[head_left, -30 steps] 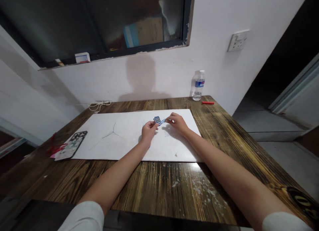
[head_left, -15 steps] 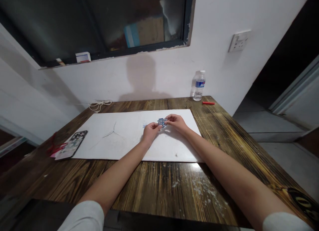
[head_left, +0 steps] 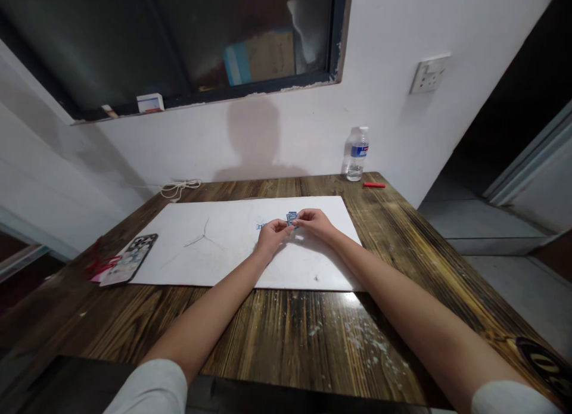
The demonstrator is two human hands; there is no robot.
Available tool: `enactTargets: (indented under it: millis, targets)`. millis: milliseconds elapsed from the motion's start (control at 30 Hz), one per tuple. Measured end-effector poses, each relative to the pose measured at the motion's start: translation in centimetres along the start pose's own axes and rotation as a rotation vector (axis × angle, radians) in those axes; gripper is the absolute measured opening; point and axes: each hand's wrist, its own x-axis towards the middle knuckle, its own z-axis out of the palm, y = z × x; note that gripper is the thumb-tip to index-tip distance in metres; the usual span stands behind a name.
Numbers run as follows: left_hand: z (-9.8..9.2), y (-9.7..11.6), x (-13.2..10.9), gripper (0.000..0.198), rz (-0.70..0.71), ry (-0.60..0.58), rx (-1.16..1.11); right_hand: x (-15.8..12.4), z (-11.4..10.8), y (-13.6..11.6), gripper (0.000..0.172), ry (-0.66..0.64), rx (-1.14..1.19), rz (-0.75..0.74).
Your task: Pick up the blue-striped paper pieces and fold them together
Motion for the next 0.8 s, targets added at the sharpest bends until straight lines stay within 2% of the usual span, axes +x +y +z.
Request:
enactTargets:
  millis: [133, 200, 367, 500, 633, 800]
  targets:
    - [0.0, 0.2, -0.1, 0.036, 0.011, 0.025, -0.014, 0.1, -0.1, -0.3, 0.035, 0.007, -0.017, -0.019]
    - [0.0, 0.3, -0.1, 0.034, 0.019, 0.044, -0.040, 0.3, -0.5, -0.3, 0.035, 0.056, -0.035, -0.043]
    - [-0.1, 0.3, 0.0, 0.034, -0.009, 0.102, -0.104, 1.0, -2.7, 0.4, 0.035, 0.302, -0.159, -0.057]
    - [-0.1, 0.2, 0.2, 0.034, -0.013, 0.116, -0.132, 1.1, -4.5, 1.1, 0.025, 0.439, -0.448, -0.038]
    - [-0.1, 0.2, 0.2, 0.037, -0.024, 0.122, -0.154, 0.7, -4.7, 1.4, 0.020, 0.356, -0.758, -0.005]
    - [-0.1, 0.2, 0.2, 0.037, -0.053, 0.129, -0.145, 0.2, -3.6, 1.4, 0.032, 0.170, -1.108, 0.059]
